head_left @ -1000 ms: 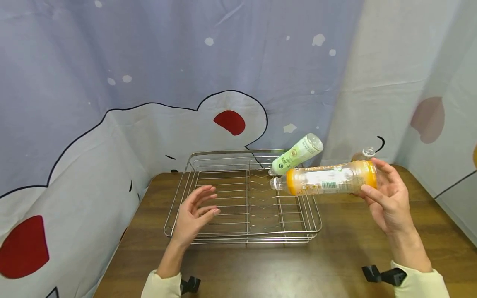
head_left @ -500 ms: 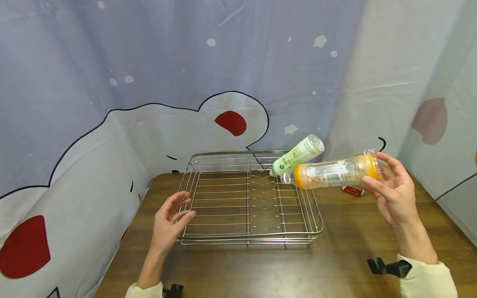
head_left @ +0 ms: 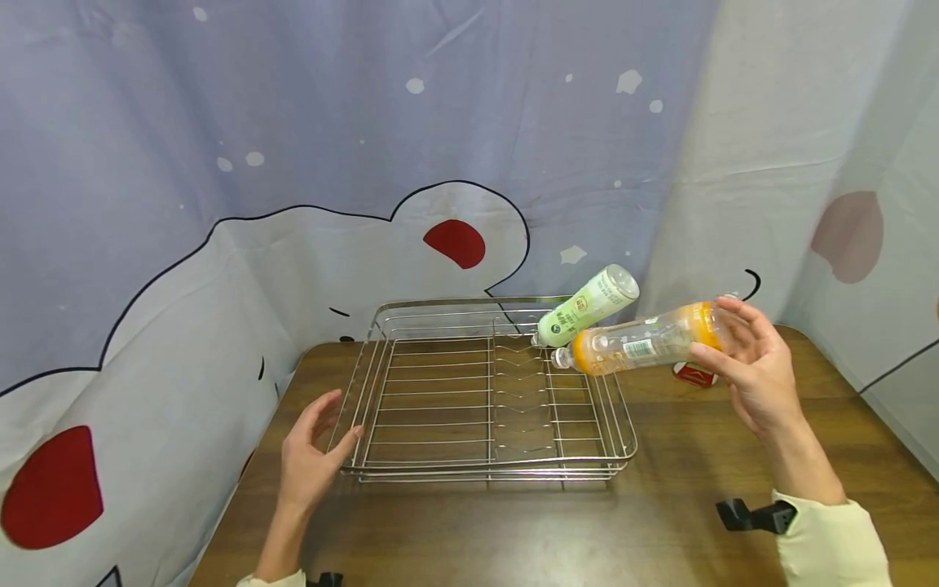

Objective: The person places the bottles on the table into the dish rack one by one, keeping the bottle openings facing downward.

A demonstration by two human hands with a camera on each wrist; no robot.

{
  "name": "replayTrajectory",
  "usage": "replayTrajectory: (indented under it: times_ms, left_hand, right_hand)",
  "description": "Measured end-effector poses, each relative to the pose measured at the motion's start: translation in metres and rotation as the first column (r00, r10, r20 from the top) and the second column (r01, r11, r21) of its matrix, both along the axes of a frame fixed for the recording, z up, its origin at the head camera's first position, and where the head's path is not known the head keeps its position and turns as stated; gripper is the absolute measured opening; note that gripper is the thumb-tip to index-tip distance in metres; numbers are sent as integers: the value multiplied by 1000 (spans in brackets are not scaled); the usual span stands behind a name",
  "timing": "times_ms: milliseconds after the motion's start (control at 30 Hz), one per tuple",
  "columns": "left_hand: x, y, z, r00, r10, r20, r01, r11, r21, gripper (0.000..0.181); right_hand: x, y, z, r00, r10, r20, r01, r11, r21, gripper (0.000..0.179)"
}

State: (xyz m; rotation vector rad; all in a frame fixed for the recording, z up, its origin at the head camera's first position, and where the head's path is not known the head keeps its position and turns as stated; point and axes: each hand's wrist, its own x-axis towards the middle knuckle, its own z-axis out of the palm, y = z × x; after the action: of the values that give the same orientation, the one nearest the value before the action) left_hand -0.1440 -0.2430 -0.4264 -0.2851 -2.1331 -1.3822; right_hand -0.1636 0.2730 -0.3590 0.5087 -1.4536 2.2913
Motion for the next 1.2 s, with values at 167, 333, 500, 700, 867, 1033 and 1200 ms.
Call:
replayTrajectory:
  times_ms: [167, 333, 500, 700, 867, 1033, 1200]
  left_hand:
    - [10, 9, 8, 998, 49, 44, -47, 997, -57, 58]
    - [10, 9, 1, 991, 69, 117, -62, 996, -61, 61]
    - [1, -3, -22, 982, 54, 183, -44, 997, -59, 66]
    - [-3, -7, -31, 972, 7, 234, -3, 1000, -17, 71]
    - [-1, -7, -30, 947, 0, 321, 0, 1000, 1, 72]
    - [1, -7, -28, 919, -39, 393, 33, 999, 24, 73]
    - [1, -8, -29, 903, -84, 422, 63, 996, 65, 75]
  right_hand:
    - [-4, -3, -1, 1000, -6, 22, 5, 998, 56, 60]
    - [-7, -4, -1, 999, -29, 33, 26, 995, 95, 61]
    - [-10, -8, -2, 997, -57, 60, 47, 987, 156, 62]
    - [-13, -12, -3, 991, -106, 84, 85, 972, 221, 62]
    - [-17, -15, -3, 989, -121, 84, 95, 959, 268, 63]
    - [-21, -18, -4, 987, -131, 96, 95, 943, 319, 62]
    - [-26, -20, -6, 982, -154, 110, 103, 923, 370, 62]
